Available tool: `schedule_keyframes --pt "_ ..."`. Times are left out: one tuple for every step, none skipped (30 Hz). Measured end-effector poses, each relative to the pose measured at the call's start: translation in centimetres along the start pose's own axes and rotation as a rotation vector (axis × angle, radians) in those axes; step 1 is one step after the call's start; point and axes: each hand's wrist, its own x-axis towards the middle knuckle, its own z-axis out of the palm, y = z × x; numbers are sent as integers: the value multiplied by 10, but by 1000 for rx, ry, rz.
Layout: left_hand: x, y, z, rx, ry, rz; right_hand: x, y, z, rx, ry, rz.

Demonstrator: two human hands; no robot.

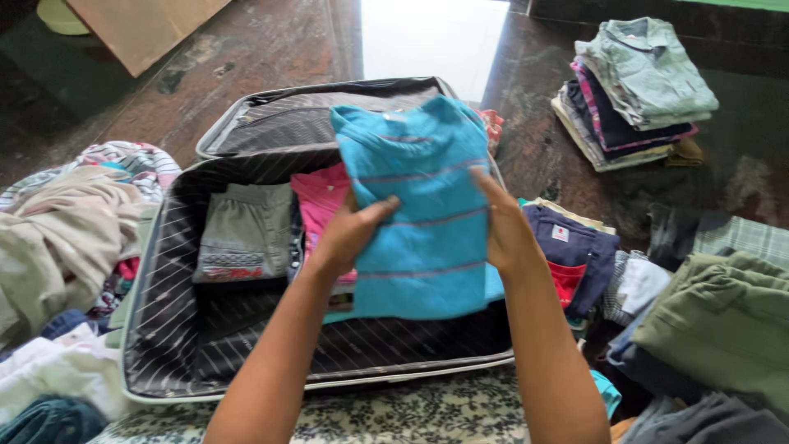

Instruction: The person places several shirts, pants, and other clothing items into a suitcase by hand, smoothing them down and arranging them in layers.

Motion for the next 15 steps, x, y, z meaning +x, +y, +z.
schedule_keyframes --pt "3 2 -20 16 29 21 17 7 3 -136 2 5" --pt "5 -1 -39 33 51 39 33 21 5 -164 39 38" --pt "10 -5 -56 50 70 59 52 40 4 -192 78 68" --pt "16 -12 -75 68 89 79 71 63 1 -220 116 97" --pt "19 -25 -93 235 194 59 85 89 -5 -256 119 106" --pt "19 -42 -110 402 298 38 97 117 -13 -291 122 116" --pt "20 -59 -124 568 404 18 104 146 -18 -469 118 68" --pt "19 -77 -134 674 421 -110 105 168 -25 -647 113 18" --pt "17 -93 -142 781 439 -240 103 180 -31 -850 185 71" --pt "20 -103 -150 886 457 -371 99 187 -34 -1051 258 125" --pt "20 -110 -157 882 463 -275 93 194 -33 -1248 331 191" --pt "19 -115 -158 877 469 -179 94 193 -32 -1227 312 202" --pt "17 -121 -154 864 474 -89 96 187 -32 -1211 294 220" --pt "19 -122 -150 979 492 2 95 183 -32 -1194 275 237" --pt "30 -116 -147 1094 508 107 94 177 -31 -1106 204 213"
